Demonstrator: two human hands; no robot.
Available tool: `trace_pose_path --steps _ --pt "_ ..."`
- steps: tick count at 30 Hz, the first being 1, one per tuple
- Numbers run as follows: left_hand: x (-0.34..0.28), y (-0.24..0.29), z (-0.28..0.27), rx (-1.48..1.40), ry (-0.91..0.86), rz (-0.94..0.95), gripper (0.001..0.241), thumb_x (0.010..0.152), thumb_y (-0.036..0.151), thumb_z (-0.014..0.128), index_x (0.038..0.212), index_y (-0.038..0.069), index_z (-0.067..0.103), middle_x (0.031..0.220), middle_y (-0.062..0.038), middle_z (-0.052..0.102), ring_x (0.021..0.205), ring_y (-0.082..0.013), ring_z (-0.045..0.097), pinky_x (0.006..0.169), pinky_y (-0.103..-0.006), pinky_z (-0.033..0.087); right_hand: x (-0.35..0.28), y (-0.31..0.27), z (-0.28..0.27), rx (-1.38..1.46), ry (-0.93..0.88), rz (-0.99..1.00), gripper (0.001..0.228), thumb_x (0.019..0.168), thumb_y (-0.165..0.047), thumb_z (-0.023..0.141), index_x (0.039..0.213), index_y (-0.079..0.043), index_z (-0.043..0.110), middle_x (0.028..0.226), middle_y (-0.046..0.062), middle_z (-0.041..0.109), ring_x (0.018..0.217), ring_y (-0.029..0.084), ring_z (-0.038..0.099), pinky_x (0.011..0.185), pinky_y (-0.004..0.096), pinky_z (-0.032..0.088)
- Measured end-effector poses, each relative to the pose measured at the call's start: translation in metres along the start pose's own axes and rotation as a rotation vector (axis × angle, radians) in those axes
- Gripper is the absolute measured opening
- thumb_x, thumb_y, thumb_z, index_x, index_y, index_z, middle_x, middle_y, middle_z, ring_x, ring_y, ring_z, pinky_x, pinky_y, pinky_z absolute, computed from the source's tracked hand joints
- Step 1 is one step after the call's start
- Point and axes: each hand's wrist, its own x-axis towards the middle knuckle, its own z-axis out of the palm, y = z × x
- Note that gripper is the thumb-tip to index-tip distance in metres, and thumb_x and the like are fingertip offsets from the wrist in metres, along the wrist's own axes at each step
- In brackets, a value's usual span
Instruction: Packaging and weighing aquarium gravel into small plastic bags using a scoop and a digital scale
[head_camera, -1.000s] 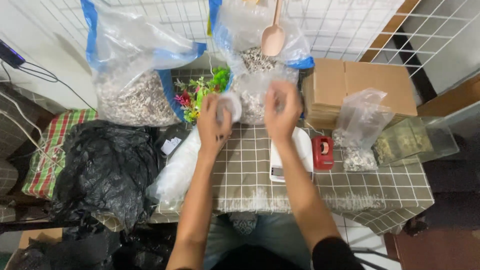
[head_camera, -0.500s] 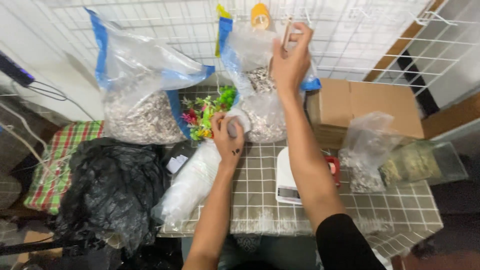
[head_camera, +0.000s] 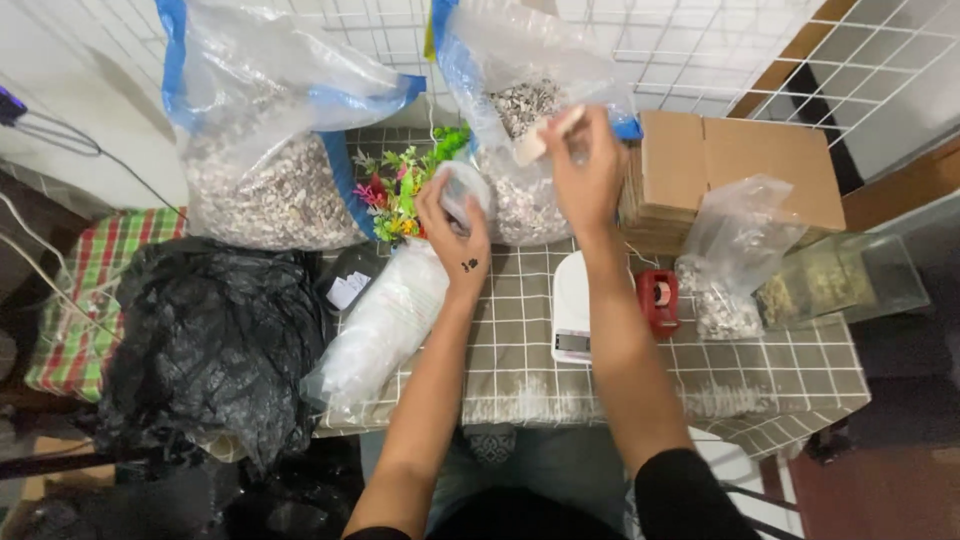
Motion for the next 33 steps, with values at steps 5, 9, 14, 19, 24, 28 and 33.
trace_pose_path --steps 5,9,14,19,24,28,33 --pt "-0.006 0.0 0.006 -0.045 0.056 0.048 0.05 0.105 0.017 0.061 0.152 0.012 0.044 0.139 -0.011 0.04 0.14 -0.0332 0.038 0.119 -0.055 0.027 -0.042 0.008 0.001 0.0 0.092 -0.107 0.02 0.094 -0.025 0.084 0.092 -0.012 0.069 0.086 0.005 0.072 0.08 0.032 0.072 0.075 0.036 0.055" --pt "-0.017 -0.006 0.01 0.003 0.158 0.051 0.057 0.102 0.009 0.065 0.154 0.011 0.043 0.14 -0.013 0.034 0.138 -0.0342 0.037 0.119 -0.055 0.025 -0.055 -0.007 -0.003 -0.007 0.109 -0.095 0.02 0.097 -0.032 0.079 0.091 -0.015 0.072 0.085 0.001 0.071 0.078 0.026 0.071 0.074 0.032 0.054" --pt "-0.009 -0.025 0.013 0.044 0.198 0.134 0.041 0.093 0.006 0.063 0.133 0.013 0.063 0.129 -0.012 0.039 0.131 -0.0333 0.043 0.117 -0.0479 0.031 -0.044 0.026 0.007 0.051 0.008 -0.136 0.018 0.098 -0.025 0.08 0.09 -0.011 0.072 0.081 0.006 0.067 0.072 0.03 0.069 0.069 0.036 0.053" --pt "0.01 -0.034 0.012 0.072 0.232 0.177 0.04 0.074 0.004 0.059 0.113 0.011 0.063 0.121 -0.013 0.039 0.122 -0.0311 0.041 0.111 -0.0455 0.033 -0.009 0.02 -0.011 0.163 0.002 -0.064 0.014 0.096 -0.014 0.081 0.091 -0.007 0.071 0.085 0.015 0.068 0.077 0.036 0.071 0.068 0.038 0.054" --pt "0.019 -0.021 0.011 -0.045 0.317 0.094 0.037 0.09 0.0 0.054 0.124 0.015 0.051 0.142 -0.007 0.038 0.136 -0.0266 0.039 0.115 -0.05 0.031 0.0 0.039 -0.019 0.195 0.11 0.152 0.01 0.101 -0.007 0.075 0.093 -0.001 0.07 0.073 0.012 0.063 0.054 0.018 0.067 0.046 0.027 0.052" --pt "0.02 -0.041 0.013 0.026 0.242 0.087 0.03 0.095 0.005 0.061 0.124 0.012 0.056 0.136 -0.013 0.045 0.132 -0.0332 0.048 0.114 -0.0512 0.034 0.008 0.031 -0.008 0.184 0.049 0.043 0.013 0.105 -0.006 0.066 0.094 0.001 0.068 0.085 0.017 0.063 0.064 0.027 0.072 0.048 0.031 0.06" --pt "0.028 -0.008 0.009 0.053 0.227 -0.008 0.026 0.107 0.01 0.054 0.133 0.012 0.058 0.142 -0.01 0.05 0.138 -0.0285 0.051 0.114 -0.0447 0.046 0.014 0.018 -0.013 -0.31 -0.126 0.214 0.016 0.102 -0.026 0.072 0.096 -0.013 0.064 0.089 0.003 0.067 0.088 0.023 0.054 0.065 0.037 0.045"
